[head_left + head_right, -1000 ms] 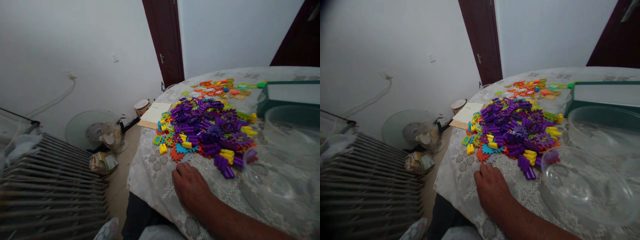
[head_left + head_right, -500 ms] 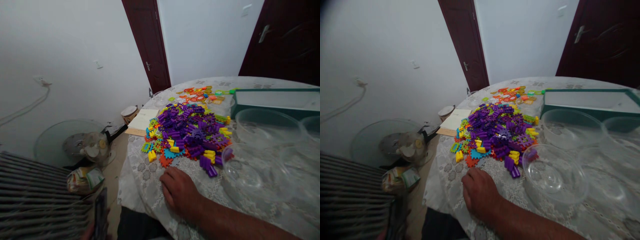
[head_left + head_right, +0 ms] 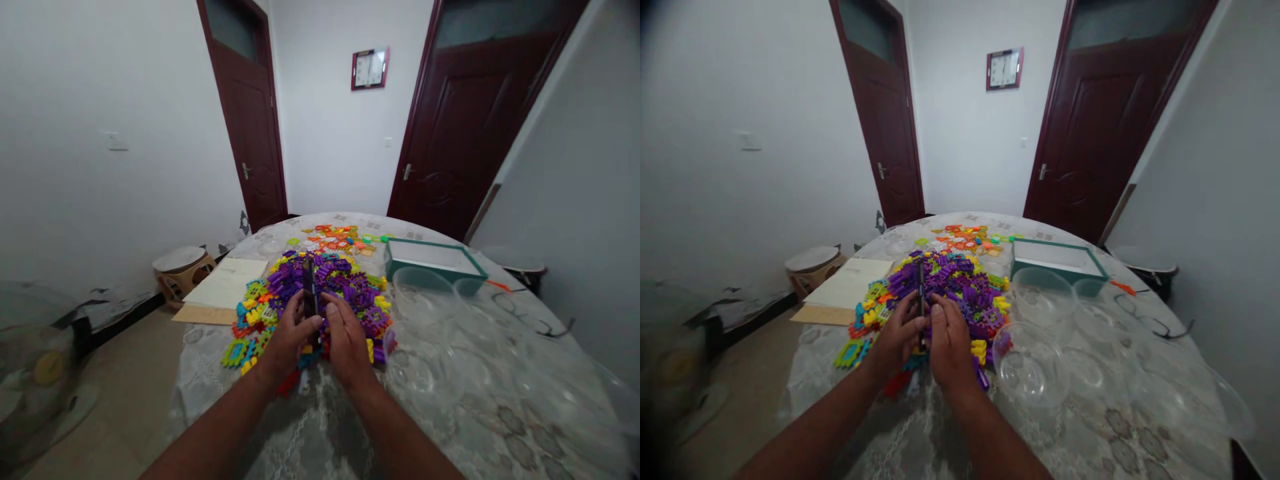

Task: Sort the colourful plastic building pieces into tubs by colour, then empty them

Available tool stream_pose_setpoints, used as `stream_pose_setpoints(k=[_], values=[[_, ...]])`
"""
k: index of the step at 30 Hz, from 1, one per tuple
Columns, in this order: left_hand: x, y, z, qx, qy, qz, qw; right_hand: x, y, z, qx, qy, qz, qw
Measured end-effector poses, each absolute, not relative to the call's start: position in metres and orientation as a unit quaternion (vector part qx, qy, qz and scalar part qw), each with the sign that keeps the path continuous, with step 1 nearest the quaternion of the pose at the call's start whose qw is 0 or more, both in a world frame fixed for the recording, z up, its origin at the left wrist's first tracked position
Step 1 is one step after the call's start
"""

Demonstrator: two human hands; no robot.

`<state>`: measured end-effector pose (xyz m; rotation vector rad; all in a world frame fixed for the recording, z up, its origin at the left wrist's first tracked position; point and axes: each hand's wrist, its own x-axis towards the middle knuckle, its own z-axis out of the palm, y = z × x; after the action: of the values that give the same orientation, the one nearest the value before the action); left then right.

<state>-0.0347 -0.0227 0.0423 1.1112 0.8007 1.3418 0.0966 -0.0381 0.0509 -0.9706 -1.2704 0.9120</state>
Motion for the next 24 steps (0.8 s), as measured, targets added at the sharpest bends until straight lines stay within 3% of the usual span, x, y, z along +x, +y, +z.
stream_pose_setpoints(k=[5, 11, 17, 24], values=[[-0.032, 0.008, 0.032, 0.514, 0.383, 0.535, 0.551, 0.097, -0.011, 0.03, -0.406, -0.453, 0.469, 0.64], [-0.037, 0.011, 0.027, 0.428, 0.266, 0.534, 0.679, 0.106, 0.004, 0.007, -0.412, -0.352, 0.497, 0.678], [-0.046, 0.002, 0.022, 0.332, 0.144, 0.429, 0.828, 0.115, -0.001, 0.005, -0.353, -0.361, 0.544, 0.67], [-0.051, 0.006, 0.012, 0.324, 0.134, 0.379, 0.856, 0.13, -0.006, -0.001, -0.377, -0.363, 0.546, 0.655]])
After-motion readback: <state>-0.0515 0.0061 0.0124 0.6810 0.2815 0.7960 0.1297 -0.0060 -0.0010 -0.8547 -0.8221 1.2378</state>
